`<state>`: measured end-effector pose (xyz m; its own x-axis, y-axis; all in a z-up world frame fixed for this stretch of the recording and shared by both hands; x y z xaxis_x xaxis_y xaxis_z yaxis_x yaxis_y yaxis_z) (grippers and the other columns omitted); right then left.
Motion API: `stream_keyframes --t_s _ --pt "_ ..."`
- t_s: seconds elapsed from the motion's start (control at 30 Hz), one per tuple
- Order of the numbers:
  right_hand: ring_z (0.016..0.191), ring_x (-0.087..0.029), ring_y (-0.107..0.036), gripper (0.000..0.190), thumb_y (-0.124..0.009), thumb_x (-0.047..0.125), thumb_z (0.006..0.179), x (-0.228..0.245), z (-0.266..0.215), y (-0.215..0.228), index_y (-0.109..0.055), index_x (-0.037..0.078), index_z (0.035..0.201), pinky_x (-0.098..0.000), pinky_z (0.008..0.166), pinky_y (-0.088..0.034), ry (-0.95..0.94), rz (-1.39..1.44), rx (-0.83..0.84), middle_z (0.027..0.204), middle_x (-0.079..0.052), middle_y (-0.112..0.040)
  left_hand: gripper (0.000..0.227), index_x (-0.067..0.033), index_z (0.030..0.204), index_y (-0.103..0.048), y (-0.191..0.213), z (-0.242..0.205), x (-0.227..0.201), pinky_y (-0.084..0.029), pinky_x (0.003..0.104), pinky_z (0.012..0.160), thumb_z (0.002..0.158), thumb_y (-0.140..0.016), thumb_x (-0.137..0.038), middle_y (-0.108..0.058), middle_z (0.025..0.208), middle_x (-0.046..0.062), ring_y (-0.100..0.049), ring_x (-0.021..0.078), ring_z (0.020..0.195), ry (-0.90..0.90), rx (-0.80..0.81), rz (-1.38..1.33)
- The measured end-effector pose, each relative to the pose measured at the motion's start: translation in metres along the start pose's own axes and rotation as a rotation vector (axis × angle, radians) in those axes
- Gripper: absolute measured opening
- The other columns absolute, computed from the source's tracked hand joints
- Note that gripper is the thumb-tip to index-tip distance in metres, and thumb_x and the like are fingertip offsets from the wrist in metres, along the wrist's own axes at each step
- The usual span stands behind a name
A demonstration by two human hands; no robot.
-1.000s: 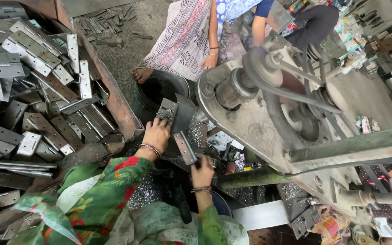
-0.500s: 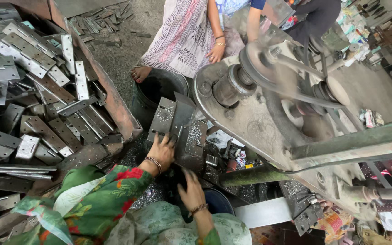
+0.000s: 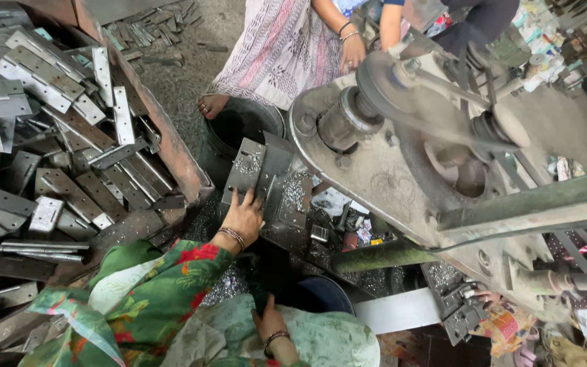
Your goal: The person repeatedly picks up metal brackets from a bin, places them into a press machine, and operates the lever to process them. The person then removes the processed brackets and places them into a pile.
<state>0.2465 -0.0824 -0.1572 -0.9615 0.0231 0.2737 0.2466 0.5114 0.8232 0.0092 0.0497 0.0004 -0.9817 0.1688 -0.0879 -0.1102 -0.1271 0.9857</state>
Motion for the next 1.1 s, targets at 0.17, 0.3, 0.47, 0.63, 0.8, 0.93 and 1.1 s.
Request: stream_keyframes --t_s 0.17,0.3,0.47,0.63,0.8,0.93,1.1 --pt "0.098 -0.044 -0.070 0.071 -0.063 0.044 0.094 0.007 -0.031 0.062 -0.032 0.013 0.151 -0.0518 0.084 -0.055 0.056 0.022 -0.049 0.107 -0.025 -0.072 0.036 -0.0100 0.116 -0.074 -0.002 0.006 0.002 -0.017 0.071 0.117 0.094 -0.052 -0.029 -0.055 0.142 0.010 -0.028 0.0387 0.148 0.021 0.053 -0.019" --pt "0.100 -0.044 -0.070 0.070 -0.062 0.045 0.094 0.009 -0.034 0.075 -0.034 0.014 0.150 -0.0508 0.086 -0.055 0.011 0.017 -0.026 0.110 -0.025 -0.072 0.039 -0.0088 0.112 -0.076 -0.003 0.022 0.005 -0.019 0.072 0.116 0.097 -0.051 -0.035 -0.058 0.136 0.010 -0.031 0.0390 0.147 0.093 -0.012 -0.066" --pt "0.109 -0.047 -0.065 0.078 -0.062 0.045 0.098 -0.001 -0.009 0.006 -0.021 0.007 0.153 -0.0527 0.091 -0.053 0.030 -0.009 0.003 0.119 -0.029 -0.066 0.035 -0.0094 0.110 -0.077 -0.007 0.027 0.005 -0.021 0.072 0.114 0.093 -0.052 -0.027 -0.058 0.139 0.009 -0.033 0.0398 0.144 0.112 -0.091 -0.026" --pt "0.107 -0.048 -0.067 0.078 -0.064 0.042 0.094 -0.009 -0.006 0.005 -0.025 0.009 0.152 -0.0508 0.091 -0.054 0.058 0.061 0.011 0.115 -0.031 -0.068 0.036 -0.0095 0.111 -0.076 -0.011 0.021 0.004 -0.019 0.072 0.115 0.093 -0.051 -0.027 -0.058 0.140 0.007 -0.032 0.0386 0.144 0.090 -0.085 -0.054" --pt "0.099 -0.045 -0.072 0.072 -0.062 0.045 0.094 -0.003 -0.027 0.067 -0.033 0.012 0.150 -0.0494 0.085 -0.056 0.031 0.015 0.019 0.106 -0.027 -0.073 0.036 -0.0100 0.114 -0.075 -0.019 0.037 0.008 -0.018 0.072 0.116 0.096 -0.049 -0.025 -0.058 0.139 0.007 -0.032 0.0383 0.146 0.108 -0.018 -0.074" --pt "0.099 -0.046 -0.070 0.073 -0.062 0.046 0.098 0.000 -0.015 0.057 -0.030 0.006 0.149 -0.0515 0.085 -0.055 0.050 -0.102 0.055 0.106 -0.029 -0.072 0.038 -0.0083 0.119 -0.073 -0.015 0.059 0.012 -0.018 0.071 0.117 0.095 -0.049 -0.024 -0.061 0.135 0.006 -0.033 0.0374 0.146 0.133 -0.093 -0.054" --pt "0.099 -0.048 -0.067 0.080 -0.064 0.043 0.095 -0.014 0.005 -0.010 -0.021 0.009 0.154 -0.0540 0.086 -0.054 0.025 0.017 -0.039 0.110 -0.030 -0.069 0.042 -0.0079 0.124 -0.071 -0.009 0.053 0.016 -0.017 0.072 0.115 0.092 -0.049 -0.026 -0.059 0.137 0.006 -0.032 0.0377 0.145 0.149 -0.162 -0.083"
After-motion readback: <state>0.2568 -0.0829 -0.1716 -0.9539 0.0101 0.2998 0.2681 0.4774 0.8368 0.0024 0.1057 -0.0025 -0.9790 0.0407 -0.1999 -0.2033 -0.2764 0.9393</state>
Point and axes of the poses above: each hand's wrist, its own z-axis towards the middle knuckle, its own y-axis out of the back of the hand, x = y × z, the point moved 6 cm from there along z, towards the middle knuckle
